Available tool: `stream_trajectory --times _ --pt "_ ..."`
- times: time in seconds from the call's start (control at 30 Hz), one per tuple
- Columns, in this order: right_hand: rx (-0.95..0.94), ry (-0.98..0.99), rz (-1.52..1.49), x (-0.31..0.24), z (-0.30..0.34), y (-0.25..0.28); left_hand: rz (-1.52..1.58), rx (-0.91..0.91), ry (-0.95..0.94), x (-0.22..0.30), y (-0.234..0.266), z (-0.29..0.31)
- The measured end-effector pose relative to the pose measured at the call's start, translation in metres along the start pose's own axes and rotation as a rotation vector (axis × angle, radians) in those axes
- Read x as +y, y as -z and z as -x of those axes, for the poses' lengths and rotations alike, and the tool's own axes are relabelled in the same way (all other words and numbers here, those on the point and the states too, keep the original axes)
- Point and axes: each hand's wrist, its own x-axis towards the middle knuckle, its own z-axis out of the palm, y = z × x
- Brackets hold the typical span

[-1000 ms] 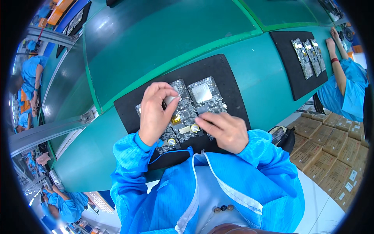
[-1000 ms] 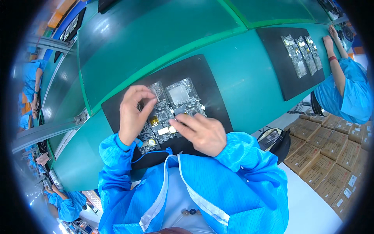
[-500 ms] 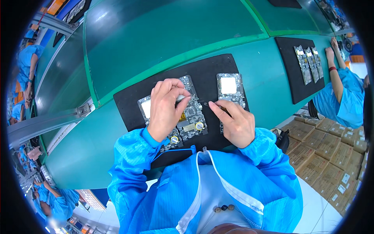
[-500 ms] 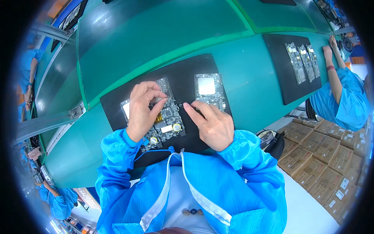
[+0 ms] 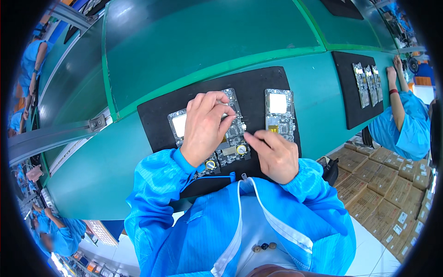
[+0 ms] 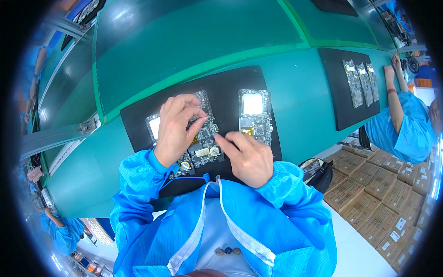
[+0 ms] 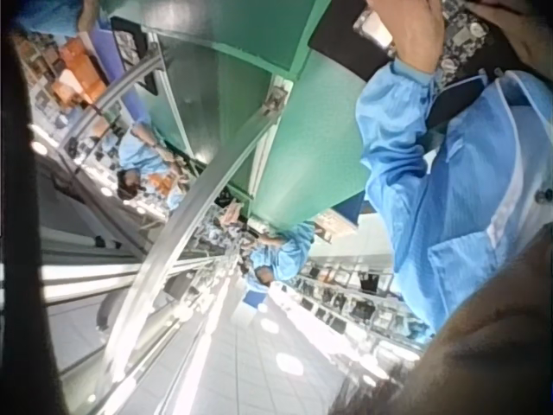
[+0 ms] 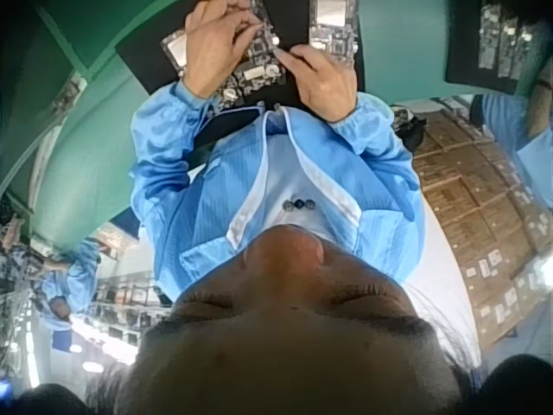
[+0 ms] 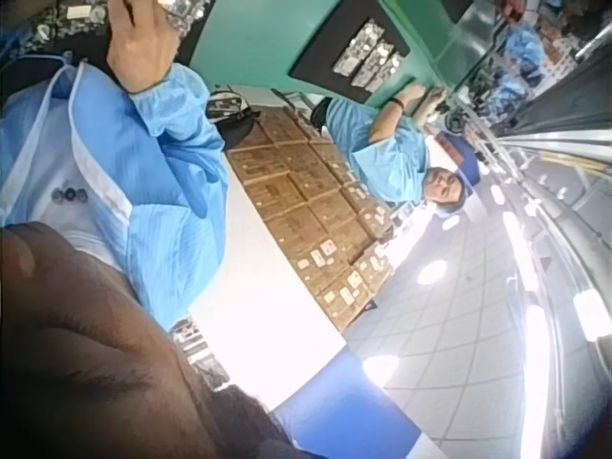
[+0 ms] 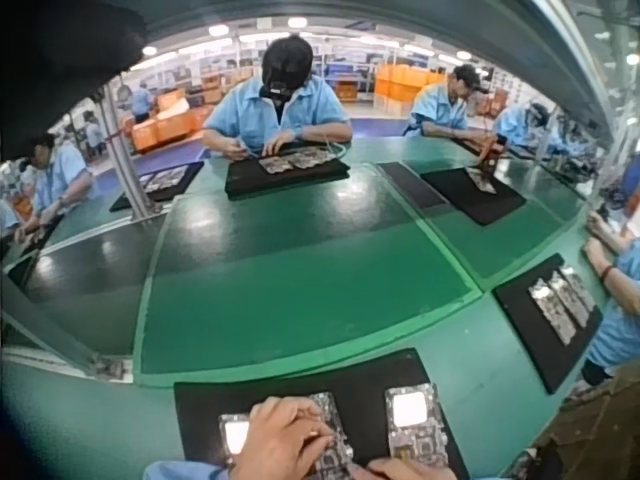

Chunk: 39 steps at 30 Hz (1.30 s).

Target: Assemble electronic components onto circuit boards on a factory production line.

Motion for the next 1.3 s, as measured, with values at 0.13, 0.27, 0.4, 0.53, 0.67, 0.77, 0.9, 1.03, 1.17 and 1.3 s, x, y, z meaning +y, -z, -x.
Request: stream_trajectory --times 0.13,0.27,0.4,0.53,0.67,0.77,0.9,1.03,1.17,1.3 --pt "-0.135 0.134 -0.063 0.008 0.015 0.015 0.012 -0.016 0.005 0.0 0.001 0.0" --pt "-0.288 -0.003 0.044 0.022 0.021 0.042 0.05 -0.029 0.016 0.0 0.003 0.0" --pt "-0.184 -0.059 0.155 0.038 0.018 0.047 0.055 -0.027 0.029 -0.001 0.001 0.001" --pt "-0.094 -0.182 0.058 0.028 0.008 0.046 0.046 -0.031 0.025 -0.002 0.001 0.001" --pt "0.012 -0.101 -0.086 0.014 0.004 0.01 0.044 -0.034 0.026 0.0 0.001 0.0" --pt "0.019 -0.131 -0.091 0.005 -0.001 -0.01 0.035 -0.038 0.013 0.0 0.002 0.0" --pt "0.003 -0.131 0.008 -0.001 -0.008 -0.019 0.034 -0.039 0.015 0.0 0.002 0.0" --pt "-0.007 -0.085 0.092 0.0 -0.008 -0.024 0.021 -0.033 0.007 0.0 0.001 0.001" --pt "-0.034 0.025 0.176 0.004 -0.009 -0.024 -0.015 -0.008 -0.006 0.003 -0.001 0.0" --pt "-0.159 0.081 0.289 0.001 -0.008 -0.023 -0.034 0.004 -0.018 0.005 -0.002 0.0"
